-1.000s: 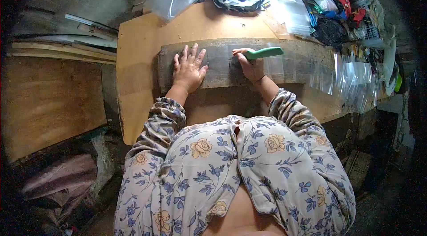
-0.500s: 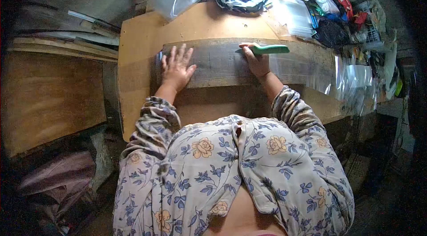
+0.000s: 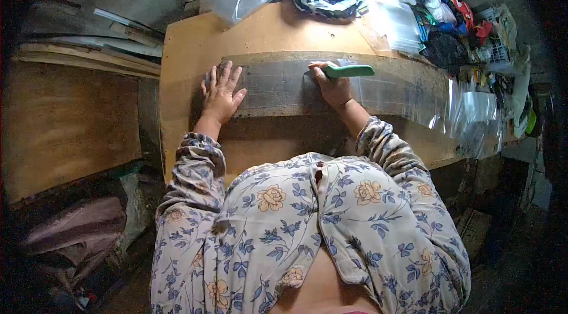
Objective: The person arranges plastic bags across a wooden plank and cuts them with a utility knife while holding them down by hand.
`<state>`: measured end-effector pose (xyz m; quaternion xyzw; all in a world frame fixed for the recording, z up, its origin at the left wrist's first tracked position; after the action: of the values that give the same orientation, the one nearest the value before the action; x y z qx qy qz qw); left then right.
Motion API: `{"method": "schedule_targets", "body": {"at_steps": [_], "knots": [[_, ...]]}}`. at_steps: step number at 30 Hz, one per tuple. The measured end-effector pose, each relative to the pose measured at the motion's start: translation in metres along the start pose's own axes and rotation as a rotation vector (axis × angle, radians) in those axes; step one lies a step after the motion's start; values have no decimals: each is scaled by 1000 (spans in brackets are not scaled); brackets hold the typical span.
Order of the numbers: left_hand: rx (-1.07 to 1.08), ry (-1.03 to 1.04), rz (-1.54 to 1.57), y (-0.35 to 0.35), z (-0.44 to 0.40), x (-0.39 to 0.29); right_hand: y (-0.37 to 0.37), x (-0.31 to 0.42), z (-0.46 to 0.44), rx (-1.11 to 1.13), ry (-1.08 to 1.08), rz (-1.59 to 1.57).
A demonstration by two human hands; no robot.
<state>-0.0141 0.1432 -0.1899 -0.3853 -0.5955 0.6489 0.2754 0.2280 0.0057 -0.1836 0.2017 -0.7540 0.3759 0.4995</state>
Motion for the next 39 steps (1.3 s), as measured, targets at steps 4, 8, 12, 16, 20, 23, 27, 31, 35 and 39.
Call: {"method": "schedule_targets", "body": {"at_steps": [4,8,12,16,20,23,27,31,35,39], "knots": [[6,-10,8,-1,0,0,-1,-9,-1,-6,-9,-80],[23,-20,5,-1,-1,0,-10,-15,-3,-27,-35,-69],[18,-18,2,-1,0,0,-13,-21,-3,0,-48,-156],[32,-28,30,-2,-1,0,-13,-19,-2,23,-21,-206],[26,-12,32,-4,-2,0,-9,-22,-2,60,-27,-143],[-96,14,185,9,1,8,-15,-18,1,25,-42,-133],[-342,-154,335,17,-4,23,-26,-27,-10,4,97,-211],[-316,-403,585,12,7,42,-17,-16,-5,30,33,-96],[-260,-409,649,16,18,63,6,-26,0,49,36,-150],[-305,-389,718,26,27,84,17,-23,2,58,-36,-170]]}}
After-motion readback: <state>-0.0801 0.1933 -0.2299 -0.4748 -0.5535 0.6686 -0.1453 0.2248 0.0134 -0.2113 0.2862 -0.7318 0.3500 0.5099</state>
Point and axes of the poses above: each hand's wrist, its own z-axis away from the middle knuckle, its own y-axis out of the palm, x = y × z, the point moved 3 cm from there along -z, towards the middle knuckle, and after that the axes turned 10 degrees about y, right-handed, at the moved point
